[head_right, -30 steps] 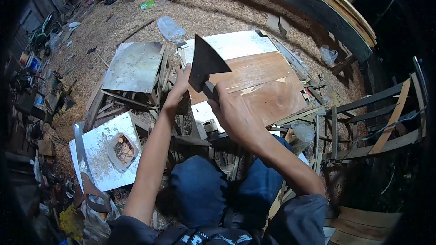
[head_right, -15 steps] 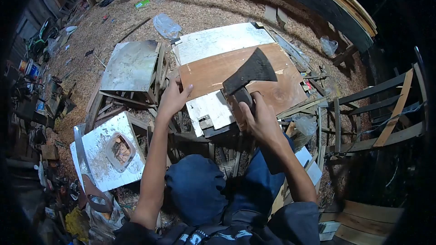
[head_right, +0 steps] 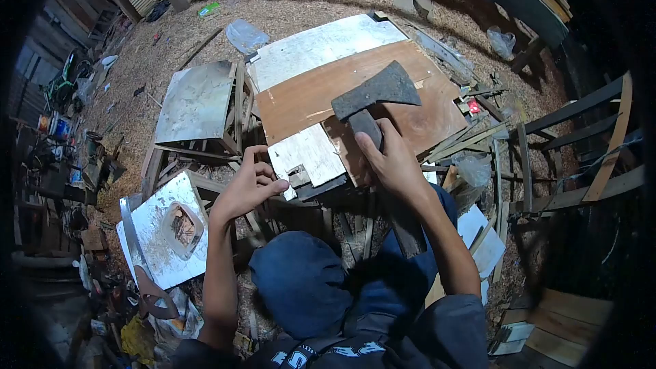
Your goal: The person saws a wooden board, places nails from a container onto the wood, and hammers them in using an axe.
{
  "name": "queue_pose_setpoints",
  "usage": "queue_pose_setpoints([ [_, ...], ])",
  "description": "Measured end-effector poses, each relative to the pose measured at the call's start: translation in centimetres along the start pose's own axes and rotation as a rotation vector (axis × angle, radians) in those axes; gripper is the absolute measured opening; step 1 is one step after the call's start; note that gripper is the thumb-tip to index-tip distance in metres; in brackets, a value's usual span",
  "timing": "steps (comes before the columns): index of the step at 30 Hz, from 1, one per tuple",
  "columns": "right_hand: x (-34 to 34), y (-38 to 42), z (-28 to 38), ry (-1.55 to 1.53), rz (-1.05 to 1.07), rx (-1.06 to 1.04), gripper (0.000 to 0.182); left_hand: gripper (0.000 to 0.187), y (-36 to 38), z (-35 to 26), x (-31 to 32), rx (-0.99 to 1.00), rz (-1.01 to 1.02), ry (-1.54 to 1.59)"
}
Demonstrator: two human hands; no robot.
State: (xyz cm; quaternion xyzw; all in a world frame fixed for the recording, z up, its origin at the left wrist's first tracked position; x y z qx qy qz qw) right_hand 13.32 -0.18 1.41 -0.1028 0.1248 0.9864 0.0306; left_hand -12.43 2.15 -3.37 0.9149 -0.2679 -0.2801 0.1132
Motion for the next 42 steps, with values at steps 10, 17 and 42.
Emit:
queue_pose_setpoints([
  [10,-0.1,-0.5,-0.2,0.080,0.023,-0.032,0.038,0.087,1.2,-0.4,0.7,0.055,-0.064,-0.057],
  [17,-0.4,-1.1,-1.1,0.165,-0.012,-0.106,0.042,0.105,2.3,-1.4,1.5,-0.008,-0.016,-0.011],
  [42,-0.4,-1.3,-0.9,0.224,-0.003,-0.150,0.043,0.057,3.0,-3.4,1.0,0.135,-0.163,-0.454],
])
Point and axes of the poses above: each hand's wrist, its own y-axis away from the middle knuckle, its own x-axis out of the palm, z = x × y, the point moved 7 cm from there along -y, towards the middle knuckle, and after that the axes turned 10 degrees about -y, right-handed, at the moved point
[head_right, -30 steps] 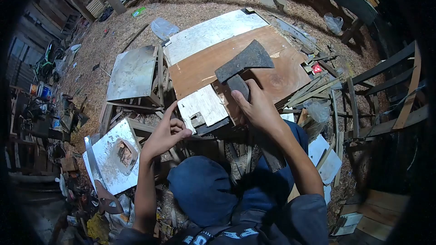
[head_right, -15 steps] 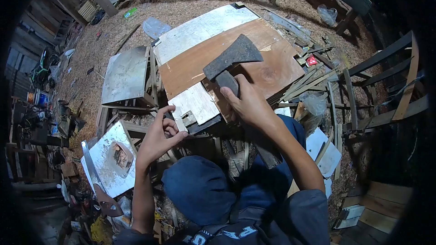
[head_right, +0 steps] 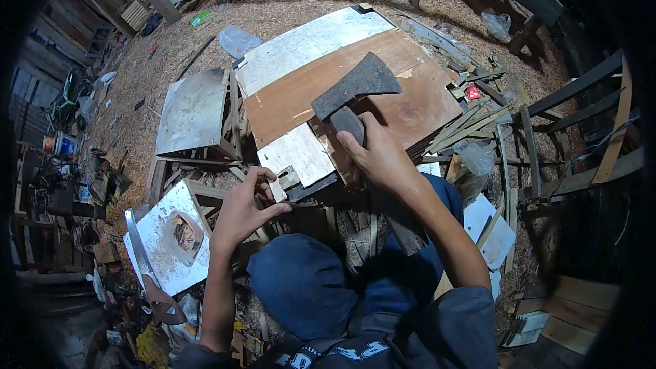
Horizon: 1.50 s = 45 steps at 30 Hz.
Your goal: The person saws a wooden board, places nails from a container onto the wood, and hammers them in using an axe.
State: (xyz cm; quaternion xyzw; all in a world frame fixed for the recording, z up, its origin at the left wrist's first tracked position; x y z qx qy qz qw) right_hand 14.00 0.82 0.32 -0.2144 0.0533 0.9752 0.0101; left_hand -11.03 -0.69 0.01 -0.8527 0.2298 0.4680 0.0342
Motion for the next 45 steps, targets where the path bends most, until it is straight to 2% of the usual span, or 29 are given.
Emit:
queue_pose_setpoints([
  [2,0.0,0.0,0.0,0.004,-0.002,-0.014,0.043,0.053,0.1,-0.5,-0.3,0.037,-0.010,-0.010],
  [8,0.0,-0.1,0.0,0.017,-0.004,-0.025,0.043,0.048,0.1,0.2,0.8,-0.036,0.046,0.144],
  [13,0.0,0.4,0.9,-0.084,0.040,0.147,0.042,0.048,-0.1,0.2,0.3,-0.046,0.107,0.159],
  [14,-0.1,0.3,0.8,-0.063,0.028,0.092,0.042,0.048,0.0,0.3,0.1,-0.047,0.129,0.189],
  [17,0.0,0.1,0.4,-0.044,0.012,0.016,0.041,0.052,0.2,0.6,-1.9,-0.083,0.025,0.096],
  [21,0.0,0.5,1.2,-0.095,0.045,0.098,0.041,0.043,0.3,0.0,-3.9,-0.097,-0.078,0.098],
  [22,0.0,0.5,1.2,-0.101,0.051,0.107,0.041,0.034,0.3,-0.3,-4.1,-0.092,-0.111,0.119],
  [26,0.1,0.5,0.9,-0.105,0.041,0.098,0.042,0.027,-0.8,-1.7,-2.8,-0.022,-0.102,0.095],
  [28,0.0,0.7,1.2,-0.130,0.042,0.126,0.042,0.031,-1.7,-3.5,-2.3,0.171,-0.199,-0.018],
  [29,-0.1,0.5,1.0,-0.080,0.017,0.055,0.042,0.034,-2.2,-4.2,-2.0,0.269,-0.248,-0.074],
  [30,0.0,0.2,0.9,-0.032,-0.008,-0.014,0.042,0.043,-2.6,-4.5,-1.3,0.327,-0.223,-0.117],
  [33,-0.2,0.4,0.4,-0.045,-0.008,0.016,0.045,0.049,-3.1,-6.2,0.1,0.408,-0.241,-0.254],
  [35,-0.1,0.9,0.7,-0.135,0.020,0.131,0.046,0.058,-3.5,-5.9,0.4,0.364,-0.226,-0.258],
  [45,-0.2,0.3,-0.4,-0.040,-0.062,-0.072,0.047,0.060,-3.6,-5.2,-0.6,0.385,-0.420,-0.288],
])
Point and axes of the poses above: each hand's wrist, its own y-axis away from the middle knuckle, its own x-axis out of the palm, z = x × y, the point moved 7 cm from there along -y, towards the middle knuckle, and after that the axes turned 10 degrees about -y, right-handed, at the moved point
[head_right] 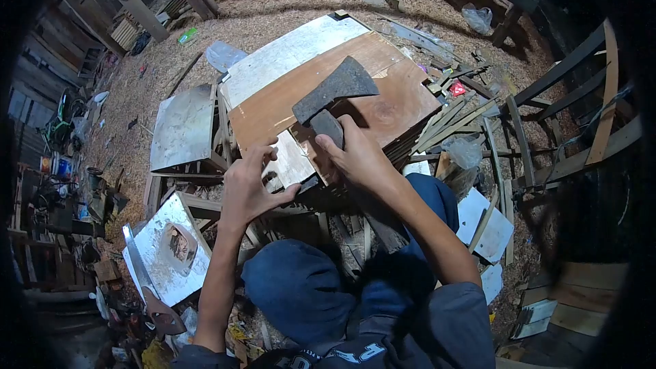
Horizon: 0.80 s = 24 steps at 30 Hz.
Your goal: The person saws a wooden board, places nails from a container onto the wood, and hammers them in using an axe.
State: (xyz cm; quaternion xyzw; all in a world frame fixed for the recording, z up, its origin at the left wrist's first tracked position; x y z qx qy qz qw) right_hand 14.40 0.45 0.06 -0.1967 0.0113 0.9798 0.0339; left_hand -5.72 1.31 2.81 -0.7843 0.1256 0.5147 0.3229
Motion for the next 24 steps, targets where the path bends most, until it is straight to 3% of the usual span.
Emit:
queue_pose_setpoints([
  [3,-0.1,0.1,0.3,-0.013,0.004,0.022,0.047,0.063,0.4,-0.3,0.0,0.064,-0.113,0.001],
  [6,0.0,0.1,0.1,-0.020,0.014,0.029,0.047,0.062,0.4,0.1,0.4,-0.054,0.048,0.045],
  [11,0.0,0.6,1.6,-0.136,0.091,0.175,0.044,0.056,0.2,0.3,0.2,0.015,0.134,0.053],
  [15,0.2,0.4,1.2,-0.139,0.093,0.142,0.043,0.054,0.0,0.4,-0.1,0.063,0.132,0.093],
  [18,0.2,0.5,1.5,-0.149,0.093,0.164,0.042,0.047,0.4,1.2,-0.1,-0.131,0.264,0.374],
  [21,0.1,0.6,1.3,-0.165,0.084,0.180,0.042,0.039,1.9,2.2,-0.8,-0.273,0.240,0.445],
  [24,0.2,0.4,1.1,-0.136,0.064,0.156,0.043,0.033,2.6,1.7,-1.6,-0.049,0.083,0.225],
])
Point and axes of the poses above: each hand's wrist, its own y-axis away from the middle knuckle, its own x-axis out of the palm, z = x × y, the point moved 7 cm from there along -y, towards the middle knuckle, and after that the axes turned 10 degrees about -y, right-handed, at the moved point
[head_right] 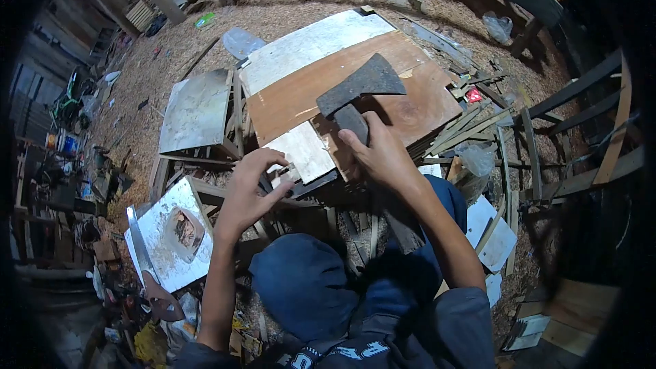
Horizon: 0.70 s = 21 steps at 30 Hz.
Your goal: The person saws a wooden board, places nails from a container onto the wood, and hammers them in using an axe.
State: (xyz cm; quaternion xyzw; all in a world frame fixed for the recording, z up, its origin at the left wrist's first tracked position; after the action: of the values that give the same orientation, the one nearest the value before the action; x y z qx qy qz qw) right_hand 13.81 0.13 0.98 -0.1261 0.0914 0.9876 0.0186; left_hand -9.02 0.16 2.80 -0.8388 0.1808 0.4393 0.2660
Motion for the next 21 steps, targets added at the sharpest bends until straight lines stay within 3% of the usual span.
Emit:
queue_pose_setpoints([
  [8,0.2,0.4,0.3,-0.019,0.011,0.040,0.041,0.019,1.8,0.0,-2.8,-0.133,-0.142,0.083],
  [12,0.6,0.8,1.6,0.085,0.007,-0.085,0.037,0.014,4.1,-0.2,-5.3,-0.208,-0.178,0.076],
  [16,3.9,1.8,3.8,0.049,0.168,-0.069,0.041,0.012,8.9,1.8,-8.3,-0.525,-0.284,0.160],
  [17,4.9,2.2,5.3,0.106,0.206,-0.134,0.044,0.010,9.8,1.4,-10.0,-0.506,-0.352,0.051],
  [21,10.0,2.8,7.7,0.175,0.334,-0.200,0.052,0.011,15.8,3.0,-13.9,-0.730,-0.516,0.007],
])
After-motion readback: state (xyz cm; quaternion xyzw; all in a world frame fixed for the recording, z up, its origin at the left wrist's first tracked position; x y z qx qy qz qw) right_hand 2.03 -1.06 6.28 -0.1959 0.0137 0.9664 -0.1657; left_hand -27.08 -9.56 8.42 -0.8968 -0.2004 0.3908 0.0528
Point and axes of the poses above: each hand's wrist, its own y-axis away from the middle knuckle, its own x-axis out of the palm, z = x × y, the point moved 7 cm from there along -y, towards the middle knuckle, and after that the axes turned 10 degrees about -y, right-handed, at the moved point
